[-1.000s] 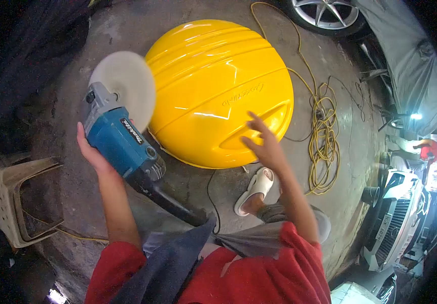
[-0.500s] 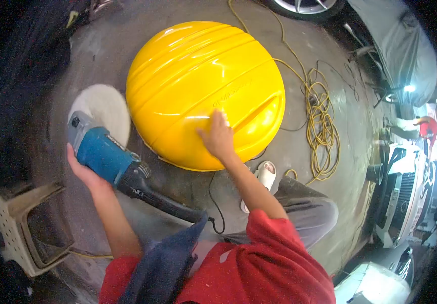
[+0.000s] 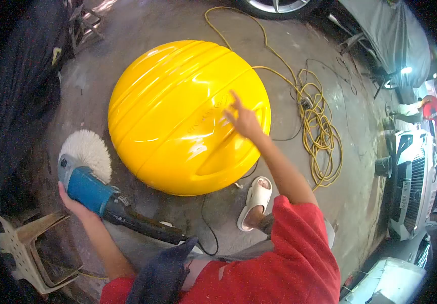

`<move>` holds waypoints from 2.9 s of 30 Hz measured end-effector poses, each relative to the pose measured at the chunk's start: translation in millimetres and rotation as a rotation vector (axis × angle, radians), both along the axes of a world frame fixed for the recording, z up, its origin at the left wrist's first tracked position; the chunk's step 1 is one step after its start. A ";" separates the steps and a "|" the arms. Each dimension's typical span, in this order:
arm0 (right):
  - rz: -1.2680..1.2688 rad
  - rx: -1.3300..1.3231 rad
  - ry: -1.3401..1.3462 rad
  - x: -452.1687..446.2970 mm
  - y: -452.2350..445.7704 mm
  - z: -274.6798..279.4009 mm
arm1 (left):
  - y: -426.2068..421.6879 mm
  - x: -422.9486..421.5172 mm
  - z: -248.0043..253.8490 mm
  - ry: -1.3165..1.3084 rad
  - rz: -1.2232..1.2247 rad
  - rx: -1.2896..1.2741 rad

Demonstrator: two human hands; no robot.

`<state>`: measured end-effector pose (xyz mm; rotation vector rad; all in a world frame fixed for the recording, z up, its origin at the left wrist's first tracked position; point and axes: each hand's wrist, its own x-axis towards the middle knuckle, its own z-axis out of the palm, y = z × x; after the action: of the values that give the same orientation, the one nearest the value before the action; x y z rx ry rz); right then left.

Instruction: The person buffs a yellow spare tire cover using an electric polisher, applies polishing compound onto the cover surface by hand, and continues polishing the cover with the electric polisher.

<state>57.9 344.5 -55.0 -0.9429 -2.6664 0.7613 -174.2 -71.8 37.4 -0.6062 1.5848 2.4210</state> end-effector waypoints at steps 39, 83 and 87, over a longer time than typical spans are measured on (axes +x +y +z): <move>0.436 -0.076 -0.375 -52.7 -253.2 2.4 | 7.8 -8.0 -12.3 0.046 -0.120 0.085; -1.020 0.113 0.297 310.7 -236.0 137.5 | 3.8 -8.0 -10.4 -0.018 -0.190 0.228; -1.158 0.151 -0.318 532.7 -315.8 -5.9 | 2.2 -4.5 -10.5 0.019 -0.210 0.196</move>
<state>590.6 28.8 -60.9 -2.3062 -1.7710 0.1256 -178.7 -69.6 27.0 -0.3634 1.3215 2.3910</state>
